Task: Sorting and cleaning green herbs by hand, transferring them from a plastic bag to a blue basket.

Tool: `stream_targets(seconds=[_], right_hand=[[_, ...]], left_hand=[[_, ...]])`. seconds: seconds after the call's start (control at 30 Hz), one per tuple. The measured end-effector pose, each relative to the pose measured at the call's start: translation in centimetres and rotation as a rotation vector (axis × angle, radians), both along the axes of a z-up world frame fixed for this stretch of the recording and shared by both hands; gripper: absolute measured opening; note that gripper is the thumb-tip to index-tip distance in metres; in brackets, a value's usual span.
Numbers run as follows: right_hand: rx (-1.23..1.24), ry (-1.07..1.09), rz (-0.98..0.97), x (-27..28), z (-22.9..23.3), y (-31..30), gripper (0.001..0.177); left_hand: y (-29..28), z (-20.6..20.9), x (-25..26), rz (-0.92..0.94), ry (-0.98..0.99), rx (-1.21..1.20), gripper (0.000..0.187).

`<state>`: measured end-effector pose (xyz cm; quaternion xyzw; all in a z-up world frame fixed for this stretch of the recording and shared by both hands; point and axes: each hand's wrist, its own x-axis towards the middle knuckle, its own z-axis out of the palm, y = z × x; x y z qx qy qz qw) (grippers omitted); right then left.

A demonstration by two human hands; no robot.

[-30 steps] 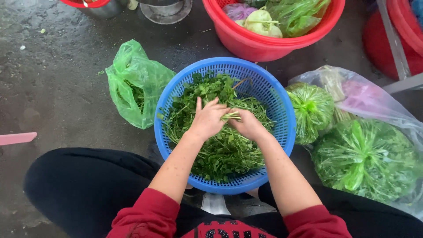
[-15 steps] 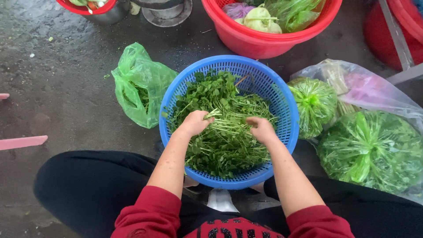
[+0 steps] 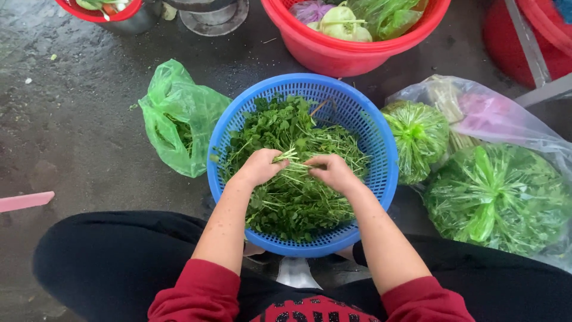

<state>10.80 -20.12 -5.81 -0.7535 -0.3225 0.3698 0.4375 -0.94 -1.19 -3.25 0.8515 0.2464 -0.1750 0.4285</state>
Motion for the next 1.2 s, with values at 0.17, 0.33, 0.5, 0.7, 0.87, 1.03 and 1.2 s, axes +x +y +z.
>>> stream_targets(seconds=[0.17,0.33,0.5,0.7,0.87,1.03,1.2], right_hand=[[-0.163,-0.216,0.086,0.5,-0.2,0.2,0.021],[-0.106,-0.242,0.094,0.5,-0.7,0.0,0.017],[0.143,0.24,-0.092,1.3,3.5,-0.4,0.015],[0.275,0.296,-0.159,2.3,0.3,-0.6,0.015],[0.324,0.221,-0.135,1.4,1.8,0.0,0.024],[0.172,-0.007,0.006,1.1,3.1,0.3,0.023],[-0.25,-0.663,0.267,1.7,0.2,0.5,0.019]], left_hand=[[-0.3,-0.6,0.3,0.039,-0.03,-0.044,0.034],[-0.5,0.8,0.1,0.057,-0.081,-0.067,0.032],[-1.1,2.1,0.5,0.234,-0.093,-0.517,0.036],[-0.6,-1.5,0.8,0.259,0.001,-0.676,0.045],[-1.6,2.1,0.5,0.217,-0.06,-0.53,0.037],[-0.7,0.2,0.4,0.248,-0.067,-0.423,0.031],[-0.7,-0.1,0.3,0.242,-0.097,-0.395,0.03]])
